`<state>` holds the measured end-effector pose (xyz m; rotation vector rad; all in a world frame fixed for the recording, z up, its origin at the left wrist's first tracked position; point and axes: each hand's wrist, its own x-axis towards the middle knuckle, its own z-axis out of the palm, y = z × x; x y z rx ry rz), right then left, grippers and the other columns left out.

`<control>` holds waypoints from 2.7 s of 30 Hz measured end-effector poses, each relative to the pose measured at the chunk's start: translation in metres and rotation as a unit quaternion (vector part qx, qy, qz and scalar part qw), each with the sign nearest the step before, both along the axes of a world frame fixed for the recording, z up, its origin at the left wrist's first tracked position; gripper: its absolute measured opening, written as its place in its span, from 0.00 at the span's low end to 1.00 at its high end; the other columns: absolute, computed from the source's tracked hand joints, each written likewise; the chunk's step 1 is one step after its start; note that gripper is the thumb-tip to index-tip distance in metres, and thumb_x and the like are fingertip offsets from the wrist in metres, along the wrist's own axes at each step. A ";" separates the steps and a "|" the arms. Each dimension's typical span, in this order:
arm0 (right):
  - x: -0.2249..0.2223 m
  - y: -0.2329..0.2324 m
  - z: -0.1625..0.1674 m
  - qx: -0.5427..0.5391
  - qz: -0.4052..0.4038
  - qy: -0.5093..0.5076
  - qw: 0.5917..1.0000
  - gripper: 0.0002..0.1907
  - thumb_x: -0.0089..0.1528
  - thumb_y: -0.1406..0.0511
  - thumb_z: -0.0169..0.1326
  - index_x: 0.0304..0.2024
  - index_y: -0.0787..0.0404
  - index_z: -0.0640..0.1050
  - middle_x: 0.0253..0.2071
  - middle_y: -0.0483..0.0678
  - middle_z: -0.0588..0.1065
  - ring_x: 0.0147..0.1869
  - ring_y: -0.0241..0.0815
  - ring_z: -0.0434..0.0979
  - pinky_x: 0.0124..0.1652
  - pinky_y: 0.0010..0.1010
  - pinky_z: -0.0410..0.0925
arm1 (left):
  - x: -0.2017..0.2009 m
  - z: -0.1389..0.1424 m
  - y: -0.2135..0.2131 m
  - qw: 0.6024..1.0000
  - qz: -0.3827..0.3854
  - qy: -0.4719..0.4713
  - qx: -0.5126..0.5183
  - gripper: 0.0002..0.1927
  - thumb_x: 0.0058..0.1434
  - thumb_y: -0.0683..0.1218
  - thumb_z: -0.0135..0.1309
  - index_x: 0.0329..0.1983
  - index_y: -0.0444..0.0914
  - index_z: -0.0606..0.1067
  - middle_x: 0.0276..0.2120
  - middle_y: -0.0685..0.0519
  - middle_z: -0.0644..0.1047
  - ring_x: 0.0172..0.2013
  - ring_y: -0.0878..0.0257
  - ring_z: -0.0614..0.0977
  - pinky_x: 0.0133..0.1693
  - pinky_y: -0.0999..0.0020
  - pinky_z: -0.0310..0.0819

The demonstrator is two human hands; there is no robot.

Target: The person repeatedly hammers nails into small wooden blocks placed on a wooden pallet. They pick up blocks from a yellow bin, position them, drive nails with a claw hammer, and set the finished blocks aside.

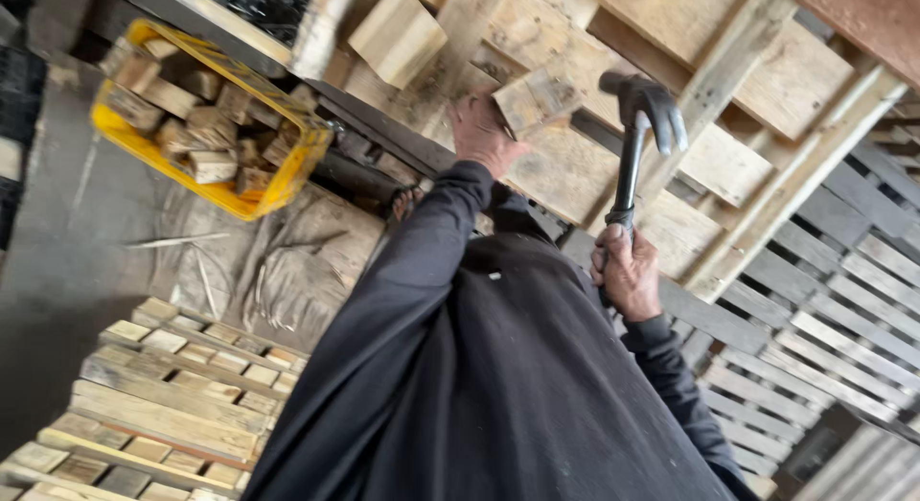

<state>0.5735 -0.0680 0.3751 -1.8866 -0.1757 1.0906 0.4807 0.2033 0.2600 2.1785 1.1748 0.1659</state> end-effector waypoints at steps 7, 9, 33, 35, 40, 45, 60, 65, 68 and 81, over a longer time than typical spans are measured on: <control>0.031 0.028 0.004 -0.086 0.088 -0.024 0.992 0.20 0.69 0.53 0.50 0.39 0.65 0.73 0.21 0.43 0.67 0.18 0.34 0.63 0.19 0.29 0.61 | 0.011 0.008 0.001 0.998 -0.030 0.043 0.030 0.52 0.47 0.67 0.68 0.67 0.38 0.60 0.63 0.39 0.65 0.65 0.39 0.64 0.69 0.34 0.41; 0.044 0.034 0.021 -0.072 0.110 -0.041 0.990 0.21 0.70 0.52 0.49 0.37 0.65 0.74 0.19 0.43 0.69 0.18 0.33 0.66 0.19 0.27 0.62 | 0.009 0.019 0.002 0.998 -0.012 0.047 -0.043 0.51 0.45 0.65 0.67 0.68 0.42 0.60 0.63 0.44 0.66 0.66 0.42 0.63 0.71 0.36 0.39; 0.010 0.027 -0.018 -0.105 0.139 0.096 0.980 0.29 0.69 0.46 0.48 0.35 0.67 0.70 0.18 0.45 0.67 0.16 0.34 0.65 0.18 0.27 0.62 | -0.035 0.003 0.020 0.862 0.104 -0.310 -0.388 0.48 0.42 0.35 0.69 0.66 0.41 0.59 0.62 0.42 0.73 0.61 0.49 0.78 0.52 0.48 0.80; 0.000 0.030 -0.021 -0.095 0.145 0.092 0.981 0.28 0.69 0.46 0.49 0.36 0.66 0.71 0.19 0.44 0.68 0.17 0.34 0.65 0.19 0.26 0.62 | -0.055 0.007 0.021 0.847 0.124 -0.319 -0.406 0.49 0.42 0.36 0.67 0.67 0.41 0.58 0.63 0.42 0.72 0.62 0.48 0.77 0.52 0.48 0.79; -0.019 0.037 -0.015 -0.074 0.105 0.117 0.985 0.25 0.69 0.48 0.50 0.37 0.65 0.68 0.18 0.44 0.66 0.15 0.35 0.64 0.16 0.28 0.63 | -0.087 0.022 0.022 0.934 0.035 -0.339 -0.107 0.67 0.31 0.44 0.82 0.69 0.33 0.50 0.62 0.32 0.64 0.62 0.41 0.67 0.66 0.45 0.60; -0.007 0.037 0.045 0.066 0.084 0.062 0.992 0.15 0.68 0.59 0.53 0.46 0.66 0.71 0.24 0.45 0.70 0.19 0.34 0.68 0.17 0.28 0.66 | -0.080 0.019 0.027 0.963 -0.016 -0.266 -0.034 0.64 0.38 0.56 0.82 0.69 0.35 0.53 0.59 0.39 0.68 0.60 0.47 0.72 0.67 0.53 0.62; -0.017 0.054 0.071 -0.095 0.137 -0.007 0.986 0.25 0.71 0.47 0.48 0.46 0.64 0.71 0.26 0.50 0.69 0.20 0.39 0.67 0.17 0.30 0.66 | -0.075 0.030 0.030 0.993 -0.022 -0.120 -0.009 0.55 0.36 0.55 0.78 0.57 0.36 0.54 0.45 0.41 0.72 0.52 0.47 0.75 0.69 0.36 0.43; 0.017 0.054 0.130 0.284 0.089 -0.101 0.949 0.31 0.70 0.42 0.48 0.41 0.66 0.68 0.25 0.49 0.67 0.21 0.39 0.69 0.20 0.31 0.68 | -0.073 0.039 0.033 0.997 -0.017 -0.080 -0.012 0.54 0.42 0.56 0.76 0.61 0.34 0.53 0.47 0.39 0.71 0.54 0.44 0.74 0.71 0.39 0.42; 0.028 0.070 0.140 0.456 0.120 -0.202 0.859 0.33 0.68 0.38 0.42 0.48 0.59 0.71 0.26 0.44 0.68 0.20 0.33 0.69 0.23 0.28 0.68 | -0.070 0.040 0.031 0.997 -0.012 -0.049 -0.055 0.53 0.41 0.55 0.76 0.60 0.36 0.54 0.47 0.40 0.71 0.54 0.45 0.74 0.72 0.40 0.41; 0.006 0.055 0.027 0.022 -0.003 0.048 0.999 0.26 0.69 0.46 0.45 0.38 0.64 0.69 0.20 0.45 0.66 0.19 0.35 0.66 0.20 0.27 0.63 | -0.063 0.062 0.036 0.992 0.027 -0.089 -0.082 0.48 0.39 0.51 0.75 0.60 0.36 0.63 0.53 0.39 0.69 0.57 0.45 0.71 0.62 0.47 0.65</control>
